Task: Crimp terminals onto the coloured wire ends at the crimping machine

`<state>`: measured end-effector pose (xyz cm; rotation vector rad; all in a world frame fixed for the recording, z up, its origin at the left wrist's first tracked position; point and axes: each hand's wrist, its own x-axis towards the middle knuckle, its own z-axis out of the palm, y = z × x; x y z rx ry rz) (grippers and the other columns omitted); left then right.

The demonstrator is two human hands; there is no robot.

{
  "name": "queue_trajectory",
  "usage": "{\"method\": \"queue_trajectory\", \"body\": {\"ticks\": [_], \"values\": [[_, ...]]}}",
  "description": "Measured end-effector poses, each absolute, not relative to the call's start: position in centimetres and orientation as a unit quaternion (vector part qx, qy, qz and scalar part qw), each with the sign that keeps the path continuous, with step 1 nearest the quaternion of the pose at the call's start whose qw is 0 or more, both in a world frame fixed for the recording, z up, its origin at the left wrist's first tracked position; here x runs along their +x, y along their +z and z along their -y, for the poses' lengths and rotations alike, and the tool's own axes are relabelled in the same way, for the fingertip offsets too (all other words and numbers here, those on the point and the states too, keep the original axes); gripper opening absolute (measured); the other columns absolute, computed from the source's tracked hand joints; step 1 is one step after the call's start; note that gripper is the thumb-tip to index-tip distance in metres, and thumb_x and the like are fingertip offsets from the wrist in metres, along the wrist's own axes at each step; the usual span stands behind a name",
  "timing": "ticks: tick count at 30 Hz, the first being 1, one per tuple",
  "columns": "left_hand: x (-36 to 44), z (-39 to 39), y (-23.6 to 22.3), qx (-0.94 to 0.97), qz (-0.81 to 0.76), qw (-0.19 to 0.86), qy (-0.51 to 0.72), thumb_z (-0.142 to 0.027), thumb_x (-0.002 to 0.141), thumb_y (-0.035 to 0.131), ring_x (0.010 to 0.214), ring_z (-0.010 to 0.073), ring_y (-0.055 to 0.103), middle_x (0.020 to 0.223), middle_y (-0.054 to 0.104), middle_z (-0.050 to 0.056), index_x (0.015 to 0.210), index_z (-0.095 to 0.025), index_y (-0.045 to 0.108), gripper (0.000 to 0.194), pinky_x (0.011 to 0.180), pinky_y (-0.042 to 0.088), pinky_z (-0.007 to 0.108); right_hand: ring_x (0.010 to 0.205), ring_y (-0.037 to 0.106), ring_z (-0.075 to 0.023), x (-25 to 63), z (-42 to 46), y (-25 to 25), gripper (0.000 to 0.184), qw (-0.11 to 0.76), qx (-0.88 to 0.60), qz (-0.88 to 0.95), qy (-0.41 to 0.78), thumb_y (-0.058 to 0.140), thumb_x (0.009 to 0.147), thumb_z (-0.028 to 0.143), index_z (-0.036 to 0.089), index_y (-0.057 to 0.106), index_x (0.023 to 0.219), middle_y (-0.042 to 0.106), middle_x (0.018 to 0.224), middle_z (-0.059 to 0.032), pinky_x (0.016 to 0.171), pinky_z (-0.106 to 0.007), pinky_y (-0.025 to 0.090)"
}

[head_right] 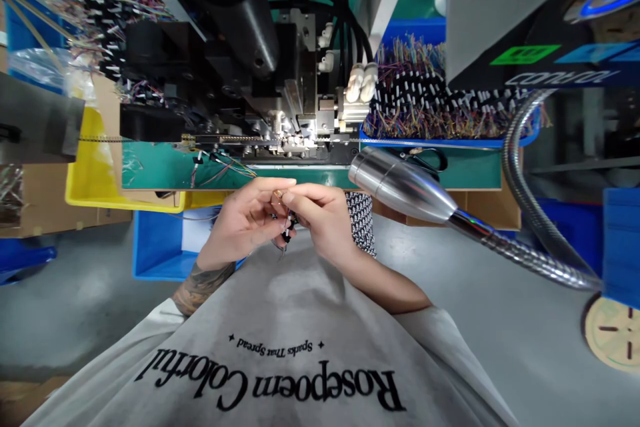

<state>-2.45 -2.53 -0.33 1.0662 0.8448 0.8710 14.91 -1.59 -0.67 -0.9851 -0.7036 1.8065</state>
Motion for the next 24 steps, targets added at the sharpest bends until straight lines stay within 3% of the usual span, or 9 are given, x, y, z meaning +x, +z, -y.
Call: {"method": "queue_trajectory", "body": {"ticks": [7,11,16,20,24], "values": [[-2.3,2.5,-0.5,0.482,-0.366,0.694,0.390,-0.013,0.096,0.076,0.074,0.0127,0.074,0.090,0.060,-0.002,0.145,-0.033,0.065,0.055,0.058,0.068,0.019,0.044,0.030,-0.0058,14.8,1.7,-0.3,0.036,0.466,-0.407,0.273,0.737,0.076,0.091,0.032,0.020,0.067,0.058,0.041,0.052,0.0065,0.037,-0.021,0.035],[-2.3,2.5,-0.4,0.468,-0.369,0.704,0.386,-0.014,0.096,0.076,0.073,0.0138,0.075,0.089,0.059,-0.002,0.145,-0.034,0.066,0.054,0.056,0.067,0.019,0.045,0.036,-0.0051,15.1,1.6,-0.6,0.026,0.470,-0.424,0.304,0.712,0.080,0.091,0.033,0.021,0.077,0.068,0.049,0.053,0.0060,0.039,-0.020,0.038],[-2.4,2.5,-0.1,0.461,-0.386,0.711,0.366,-0.017,0.097,0.075,0.074,0.0147,0.076,0.092,0.062,-0.001,0.150,-0.036,0.063,0.058,0.053,0.067,0.020,0.048,0.054,-0.0070,15.5,1.6,-0.7,0.008,0.463,-0.405,0.338,0.713,0.082,0.092,0.031,0.025,0.087,0.088,0.066,0.062,0.0041,0.045,-0.022,0.052],[-2.6,2.5,-0.2,0.469,-0.396,0.709,0.347,-0.016,0.098,0.073,0.074,0.0137,0.075,0.102,0.068,0.003,0.154,-0.037,0.061,0.060,0.053,0.066,0.019,0.053,0.065,-0.0122,15.7,1.5,-1.0,0.005,0.451,-0.391,0.339,0.727,0.084,0.089,0.029,0.025,0.086,0.088,0.071,0.066,0.0027,0.048,-0.028,0.060],[-2.6,2.4,-0.3,0.480,-0.395,0.705,0.343,-0.015,0.098,0.073,0.075,0.0137,0.074,0.098,0.066,0.002,0.155,-0.036,0.060,0.062,0.054,0.066,0.019,0.052,0.064,-0.0109,15.5,1.4,-1.3,0.005,0.460,-0.399,0.321,0.726,0.085,0.087,0.028,0.024,0.083,0.084,0.071,0.067,0.0031,0.046,-0.025,0.057]]}}
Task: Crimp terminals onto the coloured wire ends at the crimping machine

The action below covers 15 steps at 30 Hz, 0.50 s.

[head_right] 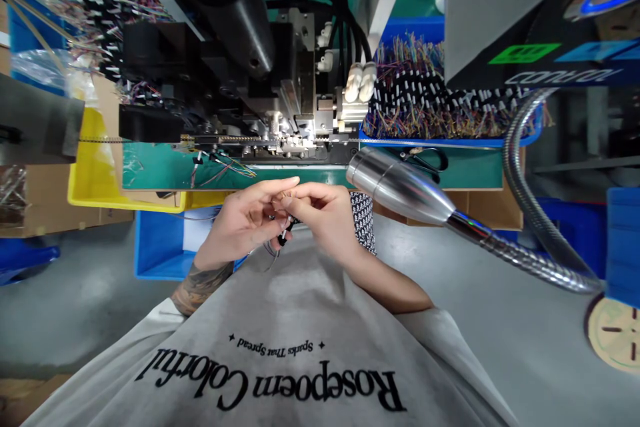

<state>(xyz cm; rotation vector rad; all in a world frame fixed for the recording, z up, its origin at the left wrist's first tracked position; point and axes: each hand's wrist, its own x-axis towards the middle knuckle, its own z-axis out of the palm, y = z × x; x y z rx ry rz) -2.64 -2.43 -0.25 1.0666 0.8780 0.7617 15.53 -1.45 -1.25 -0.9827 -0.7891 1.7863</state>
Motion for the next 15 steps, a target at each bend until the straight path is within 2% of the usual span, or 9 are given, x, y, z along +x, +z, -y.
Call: {"method": "queue_trajectory", "body": {"ticks": [3,7,15], "values": [[-2.5,2.4,-0.3,0.487,-0.390,0.697,0.354,-0.013,0.096,0.073,0.073,0.0128,0.074,0.092,0.060,-0.001,0.154,-0.038,0.060,0.064,0.056,0.067,0.019,0.046,0.054,-0.0072,15.1,1.5,-1.2,0.009,0.473,-0.413,0.285,0.724,0.083,0.087,0.029,0.022,0.080,0.081,0.067,0.063,0.0046,0.041,-0.021,0.050],[-2.3,2.5,-0.5,0.498,-0.382,0.688,0.364,-0.013,0.096,0.073,0.073,0.0124,0.074,0.091,0.058,-0.002,0.154,-0.039,0.061,0.065,0.056,0.067,0.018,0.042,0.048,-0.0071,14.5,1.8,-1.0,0.016,0.480,-0.435,0.250,0.720,0.081,0.086,0.031,0.021,0.076,0.074,0.060,0.057,0.0055,0.036,-0.021,0.043],[-2.3,2.5,-0.6,0.501,-0.381,0.688,0.362,-0.013,0.097,0.072,0.074,0.0119,0.072,0.090,0.059,-0.002,0.153,-0.036,0.061,0.062,0.058,0.066,0.017,0.043,0.048,-0.0078,14.1,2.0,-0.8,0.019,0.481,-0.444,0.228,0.721,0.080,0.084,0.031,0.021,0.073,0.069,0.062,0.060,0.0040,0.036,-0.023,0.042]]}}
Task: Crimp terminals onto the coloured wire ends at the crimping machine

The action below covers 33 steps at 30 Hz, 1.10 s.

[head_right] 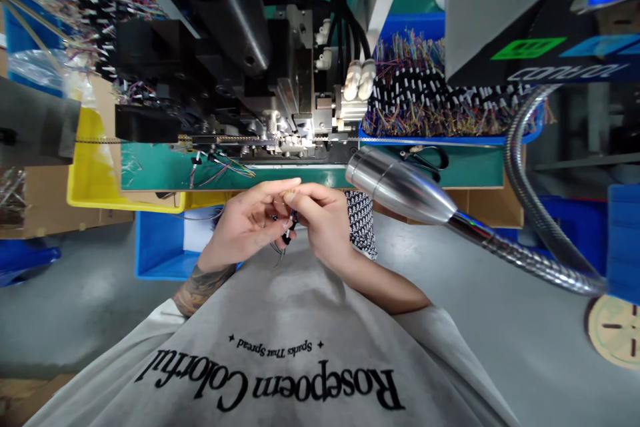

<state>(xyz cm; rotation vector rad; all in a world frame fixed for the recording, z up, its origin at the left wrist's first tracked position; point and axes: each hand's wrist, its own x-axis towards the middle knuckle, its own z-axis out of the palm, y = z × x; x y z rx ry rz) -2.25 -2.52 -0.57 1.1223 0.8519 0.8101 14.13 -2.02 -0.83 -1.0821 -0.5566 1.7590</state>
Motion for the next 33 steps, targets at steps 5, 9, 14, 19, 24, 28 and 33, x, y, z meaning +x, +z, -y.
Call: {"method": "queue_trajectory", "body": {"ticks": [5,9,14,19,24,28,33], "values": [[-2.4,2.4,-0.5,0.498,-0.382,0.693,0.356,-0.015,0.096,0.074,0.072,0.0122,0.073,0.089,0.059,-0.002,0.154,-0.036,0.060,0.062,0.057,0.066,0.018,0.042,0.040,-0.0055,14.3,1.9,-0.9,0.020,0.483,-0.436,0.227,0.725,0.082,0.084,0.033,0.021,0.076,0.070,0.061,0.059,0.0045,0.036,-0.021,0.036],[-2.6,2.4,-0.4,0.463,-0.386,0.708,0.367,-0.021,0.097,0.077,0.074,0.0150,0.076,0.091,0.061,-0.001,0.155,-0.034,0.057,0.063,0.056,0.066,0.019,0.046,0.039,-0.0050,14.8,1.8,-1.1,0.014,0.463,-0.449,0.268,0.716,0.085,0.085,0.037,0.023,0.083,0.083,0.061,0.060,0.0042,0.040,-0.021,0.034],[-2.8,2.4,-0.3,0.454,-0.399,0.706,0.370,-0.024,0.096,0.080,0.073,0.0149,0.076,0.093,0.062,0.000,0.152,-0.031,0.058,0.060,0.056,0.066,0.019,0.049,0.043,-0.0054,15.4,1.4,-1.2,0.014,0.446,-0.432,0.271,0.736,0.090,0.077,0.034,0.023,0.082,0.078,0.069,0.067,0.0026,0.045,-0.022,0.037],[-2.8,2.4,-0.1,0.462,-0.407,0.698,0.365,-0.025,0.096,0.080,0.073,0.0150,0.076,0.096,0.065,0.001,0.149,-0.028,0.061,0.056,0.055,0.066,0.019,0.045,0.038,-0.0044,15.6,1.0,-1.3,0.020,0.412,-0.405,0.260,0.774,0.092,0.074,0.036,0.022,0.078,0.072,0.064,0.060,0.0044,0.043,-0.022,0.031],[-2.8,2.3,-0.2,0.480,-0.405,0.691,0.358,-0.024,0.097,0.077,0.072,0.0142,0.076,0.093,0.067,0.001,0.148,-0.028,0.063,0.053,0.055,0.065,0.018,0.044,0.033,-0.0040,15.5,0.9,-1.5,0.023,0.414,-0.415,0.250,0.771,0.091,0.074,0.037,0.022,0.074,0.070,0.057,0.056,0.0066,0.042,-0.022,0.024],[-2.7,2.4,-0.2,0.482,-0.400,0.694,0.355,-0.022,0.097,0.076,0.073,0.0146,0.076,0.092,0.065,0.000,0.148,-0.031,0.063,0.053,0.055,0.066,0.019,0.046,0.032,-0.0040,15.3,1.0,-1.4,0.021,0.428,-0.428,0.228,0.763,0.091,0.071,0.033,0.021,0.073,0.070,0.056,0.055,0.0069,0.043,-0.022,0.020],[-2.5,2.4,-0.3,0.481,-0.392,0.699,0.356,-0.023,0.097,0.077,0.073,0.0143,0.076,0.093,0.064,0.000,0.148,-0.031,0.063,0.054,0.055,0.065,0.018,0.048,0.033,-0.0048,15.2,1.1,-1.6,0.019,0.436,-0.435,0.223,0.756,0.090,0.072,0.032,0.022,0.074,0.071,0.056,0.057,0.0067,0.044,-0.022,0.021]]}}
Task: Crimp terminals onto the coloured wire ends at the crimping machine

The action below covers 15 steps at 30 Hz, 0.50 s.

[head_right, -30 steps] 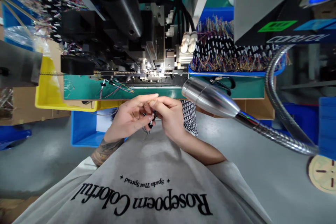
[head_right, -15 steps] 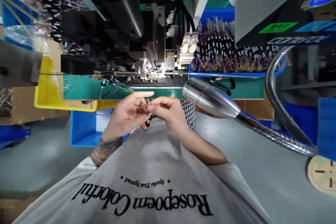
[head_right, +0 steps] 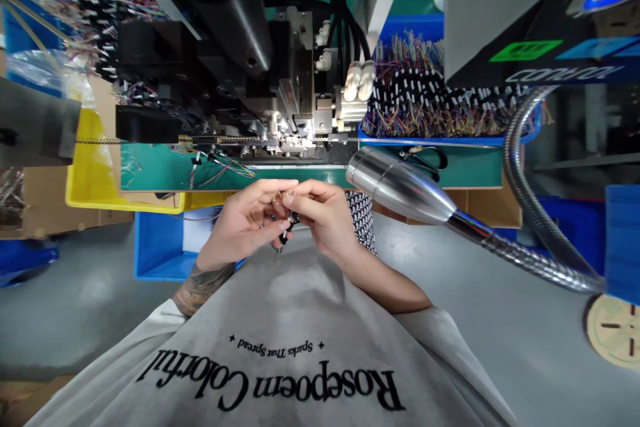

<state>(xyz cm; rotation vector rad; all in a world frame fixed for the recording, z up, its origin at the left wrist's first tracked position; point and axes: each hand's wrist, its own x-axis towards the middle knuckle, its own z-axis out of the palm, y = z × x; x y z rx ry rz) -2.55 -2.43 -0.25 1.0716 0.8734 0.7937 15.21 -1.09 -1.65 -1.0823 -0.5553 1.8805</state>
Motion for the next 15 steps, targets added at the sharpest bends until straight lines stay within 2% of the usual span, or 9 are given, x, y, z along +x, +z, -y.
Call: {"method": "queue_trajectory", "body": {"ticks": [9,15], "values": [[-2.46,2.48,-0.31,0.490,-0.392,0.694,0.354,-0.025,0.098,0.076,0.073,0.0144,0.076,0.091,0.064,-0.001,0.147,-0.031,0.063,0.051,0.055,0.065,0.018,0.047,0.031,-0.0051,15.12,0.98,-1.43,0.023,0.437,-0.447,0.208,0.752,0.089,0.071,0.033,0.022,0.069,0.066,0.049,0.054,0.0078,0.043,-0.023,0.020],[-2.47,2.35,-0.40,0.500,-0.398,0.684,0.351,-0.024,0.097,0.076,0.072,0.0141,0.076,0.090,0.064,-0.001,0.148,-0.031,0.062,0.053,0.055,0.064,0.019,0.047,0.028,-0.0056,14.96,1.05,-1.42,0.021,0.447,-0.439,0.218,0.748,0.089,0.075,0.035,0.023,0.073,0.069,0.045,0.052,0.0081,0.045,-0.024,0.017]]}}
